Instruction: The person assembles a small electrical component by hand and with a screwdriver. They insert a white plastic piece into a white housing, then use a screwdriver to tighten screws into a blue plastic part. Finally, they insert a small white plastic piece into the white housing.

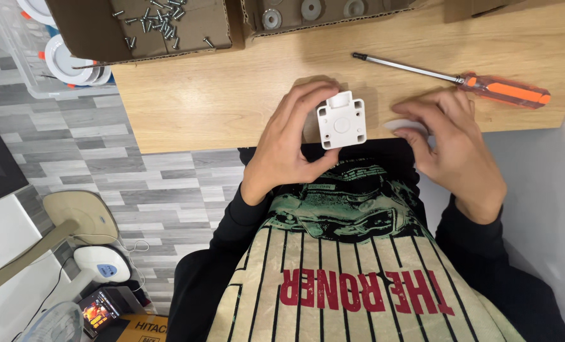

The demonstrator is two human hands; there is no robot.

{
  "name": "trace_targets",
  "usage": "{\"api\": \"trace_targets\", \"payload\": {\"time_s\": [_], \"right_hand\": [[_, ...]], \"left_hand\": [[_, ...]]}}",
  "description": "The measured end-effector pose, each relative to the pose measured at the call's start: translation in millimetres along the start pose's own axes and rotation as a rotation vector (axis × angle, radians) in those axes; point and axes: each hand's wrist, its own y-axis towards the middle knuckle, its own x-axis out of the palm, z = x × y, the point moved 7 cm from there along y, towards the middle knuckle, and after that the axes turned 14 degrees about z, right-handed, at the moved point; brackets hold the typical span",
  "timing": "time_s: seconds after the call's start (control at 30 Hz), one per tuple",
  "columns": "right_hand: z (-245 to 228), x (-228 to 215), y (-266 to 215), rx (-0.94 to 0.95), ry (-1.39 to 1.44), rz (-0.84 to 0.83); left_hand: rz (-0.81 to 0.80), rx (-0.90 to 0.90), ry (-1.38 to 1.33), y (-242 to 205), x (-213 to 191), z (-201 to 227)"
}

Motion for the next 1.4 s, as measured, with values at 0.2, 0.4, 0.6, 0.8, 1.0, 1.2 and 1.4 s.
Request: {"api": "trace_targets", "payload": {"time_s": [0.2, 0.4, 0.6, 0.8, 1.0, 1.2, 1.4], "right_hand": [[7, -1, 7, -0.093, 0.075, -0.003], [-9, -10, 8, 0.125, 0.425, 0.161], [-16, 4, 29, -0.052, 0.366, 0.061], [-25, 8, 34, -0.008, 0.401, 0.152], [-24, 14, 34, -0.042, 0.398, 0.189], [-7, 35, 18, 0.084, 0.380, 0.112], [-12, 33, 19, -0.073, 0.324, 0.168]], "left_hand": [[0.062, 0.046, 0.030, -7, 5, -12], [0.130, 0.118, 0.114, -8, 8, -13], [0.122, 0.133, 0.128, -10, 10, -18], [0.118, 0.130, 0.118, -9, 9, -18], [0.120, 0.127, 0.128, -10, 9, -20], [0.130, 0.137, 0.119, -10, 9, -21], [0.123, 0.136, 0.137, -9, 9, -20]]}}
